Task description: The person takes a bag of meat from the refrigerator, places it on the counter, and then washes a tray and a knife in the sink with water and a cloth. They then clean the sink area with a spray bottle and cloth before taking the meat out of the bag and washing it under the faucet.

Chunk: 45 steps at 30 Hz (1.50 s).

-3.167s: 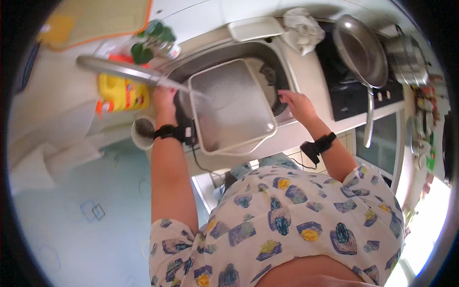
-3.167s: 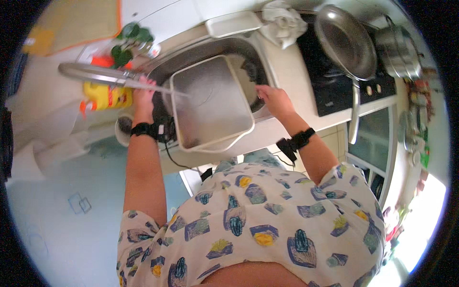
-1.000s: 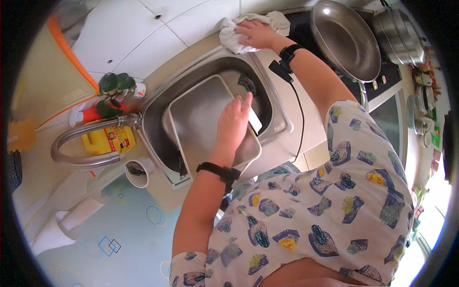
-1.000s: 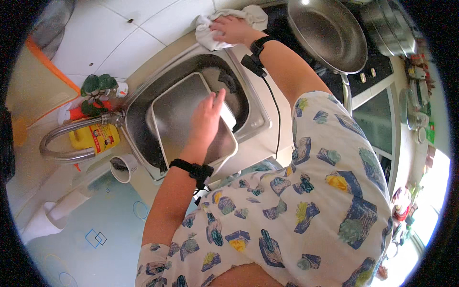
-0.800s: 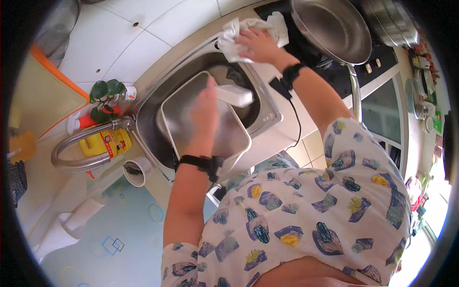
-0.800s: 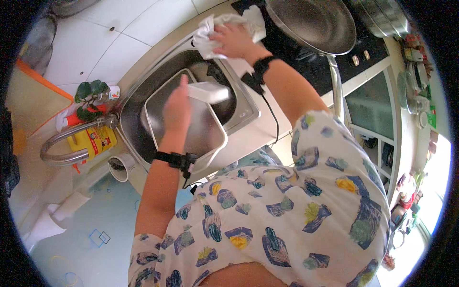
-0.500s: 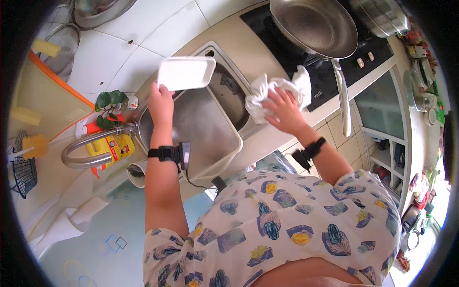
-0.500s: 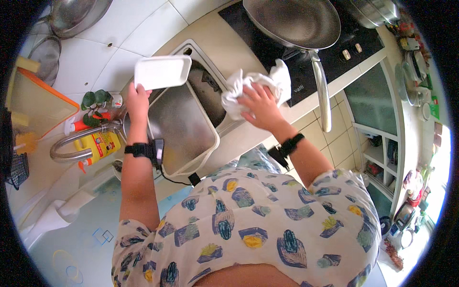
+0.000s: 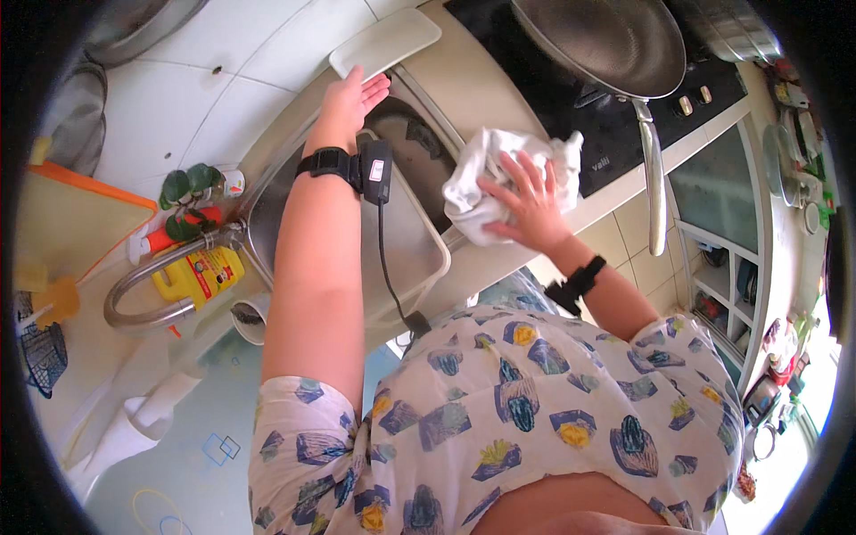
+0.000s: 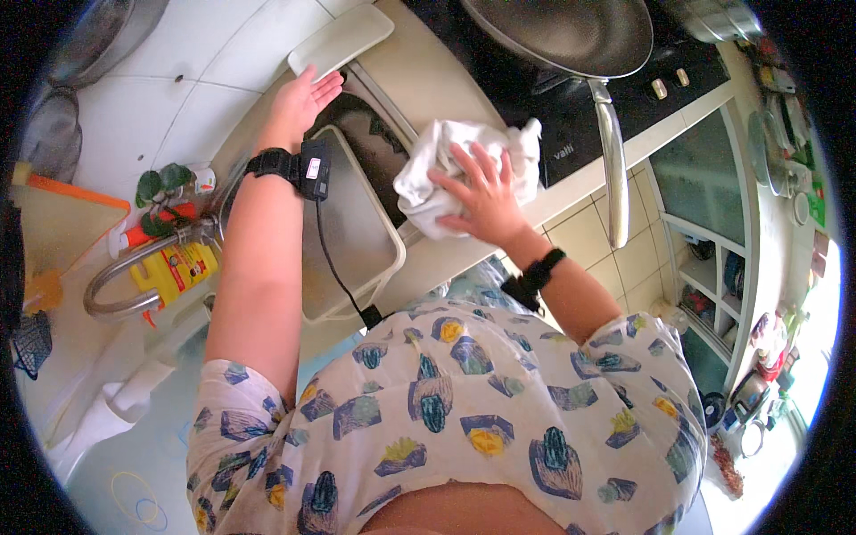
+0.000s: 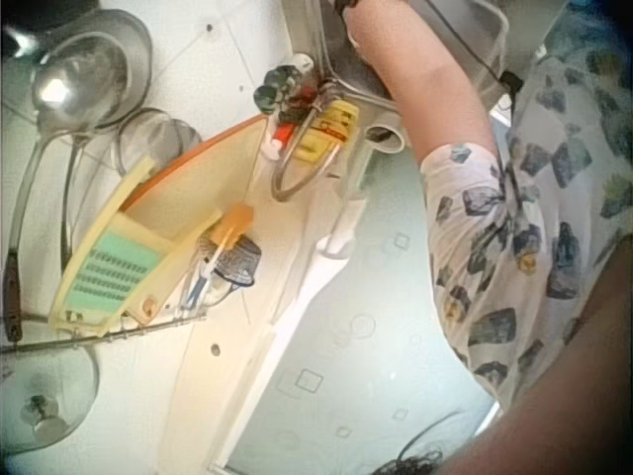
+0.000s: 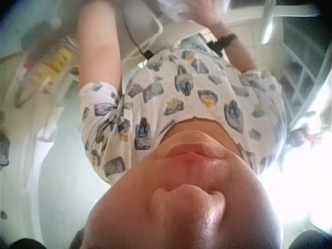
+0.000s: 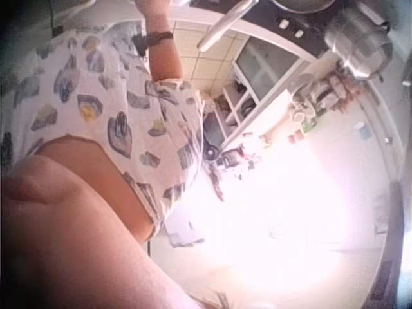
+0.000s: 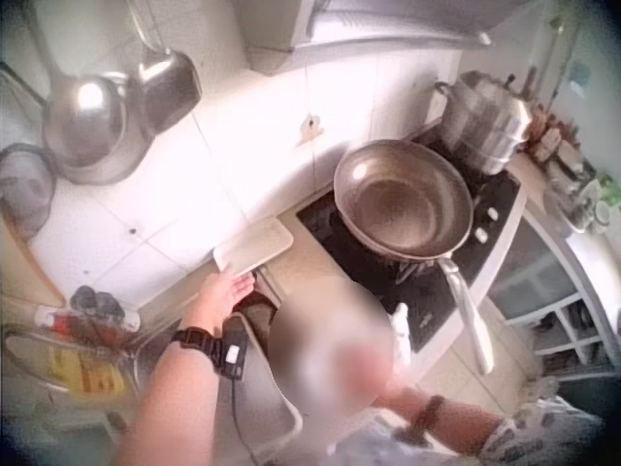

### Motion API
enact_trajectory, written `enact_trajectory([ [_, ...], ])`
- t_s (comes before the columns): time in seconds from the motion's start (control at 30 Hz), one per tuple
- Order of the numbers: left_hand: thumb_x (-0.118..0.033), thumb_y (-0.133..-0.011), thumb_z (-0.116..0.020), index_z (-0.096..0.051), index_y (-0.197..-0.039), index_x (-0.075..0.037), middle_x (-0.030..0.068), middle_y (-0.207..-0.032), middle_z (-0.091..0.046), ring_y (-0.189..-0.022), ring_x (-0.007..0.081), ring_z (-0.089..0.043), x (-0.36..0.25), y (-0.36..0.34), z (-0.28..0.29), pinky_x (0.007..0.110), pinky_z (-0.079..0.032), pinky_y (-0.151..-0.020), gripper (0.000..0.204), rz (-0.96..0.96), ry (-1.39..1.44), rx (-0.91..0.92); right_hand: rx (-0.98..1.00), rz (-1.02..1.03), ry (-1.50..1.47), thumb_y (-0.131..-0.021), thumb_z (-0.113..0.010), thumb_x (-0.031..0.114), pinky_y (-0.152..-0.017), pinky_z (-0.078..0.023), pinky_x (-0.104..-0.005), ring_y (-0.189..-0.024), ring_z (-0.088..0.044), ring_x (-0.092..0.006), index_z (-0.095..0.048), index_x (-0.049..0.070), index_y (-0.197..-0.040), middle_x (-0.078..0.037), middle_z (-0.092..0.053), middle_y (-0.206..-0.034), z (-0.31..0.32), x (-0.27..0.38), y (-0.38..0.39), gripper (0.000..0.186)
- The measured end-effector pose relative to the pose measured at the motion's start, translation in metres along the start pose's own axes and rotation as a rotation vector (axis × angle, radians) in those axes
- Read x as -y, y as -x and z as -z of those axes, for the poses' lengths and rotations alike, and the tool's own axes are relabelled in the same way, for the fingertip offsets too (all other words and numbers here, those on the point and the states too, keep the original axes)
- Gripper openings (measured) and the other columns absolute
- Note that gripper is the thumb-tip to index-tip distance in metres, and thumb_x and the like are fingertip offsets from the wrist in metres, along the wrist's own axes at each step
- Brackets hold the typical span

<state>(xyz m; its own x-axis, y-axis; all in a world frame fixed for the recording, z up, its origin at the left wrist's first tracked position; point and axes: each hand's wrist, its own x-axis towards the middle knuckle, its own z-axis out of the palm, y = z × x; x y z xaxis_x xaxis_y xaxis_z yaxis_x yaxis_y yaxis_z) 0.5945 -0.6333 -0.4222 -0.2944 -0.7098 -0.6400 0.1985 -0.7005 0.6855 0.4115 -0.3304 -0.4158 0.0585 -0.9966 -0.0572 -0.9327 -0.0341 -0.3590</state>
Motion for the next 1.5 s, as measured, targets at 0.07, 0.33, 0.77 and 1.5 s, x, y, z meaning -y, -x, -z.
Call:
enact_trajectory([
  [0.07,-0.021,-0.097,-0.047,-0.042,-0.118,0.012,0.0243,-0.114,-0.055,-0.107,0.0323,-0.058,0.004,0.008,-0.004,0.041,-0.050,-0.093,0.040,0.006,-0.293,-0.126,-0.020,0.023,0.049,-0.063,-0.077,0.038,-0.108,-0.017,-0.0597,-0.136,-0.024,-0.0307,-0.046,0.040,-0.130,-0.003,-0.030,-0.145,-0.010,-0.014,-0.027,0.074],
  [0.33,-0.025,-0.091,-0.058,-0.053,-0.122,-0.001,0.0124,-0.111,-0.061,-0.098,0.0182,-0.060,0.124,0.123,0.077,0.029,-0.048,-0.086,0.039,-0.397,-0.731,-0.001,-0.193,0.012,0.212,-0.081,-0.055,0.058,-0.109,-0.018,-0.0584,-0.136,-0.026,-0.0274,-0.041,0.036,-0.135,-0.002,-0.029,-0.147,-0.066,-0.066,-0.075,0.060],
  [0.77,-0.027,-0.074,-0.068,-0.062,-0.088,-0.016,-0.0006,-0.092,-0.057,-0.091,0.0184,-0.054,0.172,0.194,0.095,0.034,-0.042,-0.077,0.018,-1.004,-1.829,0.250,-0.344,-0.475,0.192,-0.084,-0.057,0.040,-0.108,-0.010,-0.0594,-0.136,-0.024,-0.0296,-0.045,0.028,-0.134,-0.003,-0.032,-0.146,-0.082,-0.081,0.042,0.053],
  [1.5,-0.030,-0.083,-0.060,-0.066,-0.094,-0.018,-0.0008,-0.094,-0.063,-0.095,0.0160,-0.056,0.134,0.142,0.013,0.035,-0.038,-0.089,0.017,-1.078,-1.866,0.310,0.018,0.233,-0.288,-0.088,-0.054,0.037,-0.109,-0.014,-0.0549,-0.132,-0.030,-0.0350,-0.043,0.014,-0.134,-0.012,-0.037,-0.141,-0.182,0.146,-0.012,0.053],
])
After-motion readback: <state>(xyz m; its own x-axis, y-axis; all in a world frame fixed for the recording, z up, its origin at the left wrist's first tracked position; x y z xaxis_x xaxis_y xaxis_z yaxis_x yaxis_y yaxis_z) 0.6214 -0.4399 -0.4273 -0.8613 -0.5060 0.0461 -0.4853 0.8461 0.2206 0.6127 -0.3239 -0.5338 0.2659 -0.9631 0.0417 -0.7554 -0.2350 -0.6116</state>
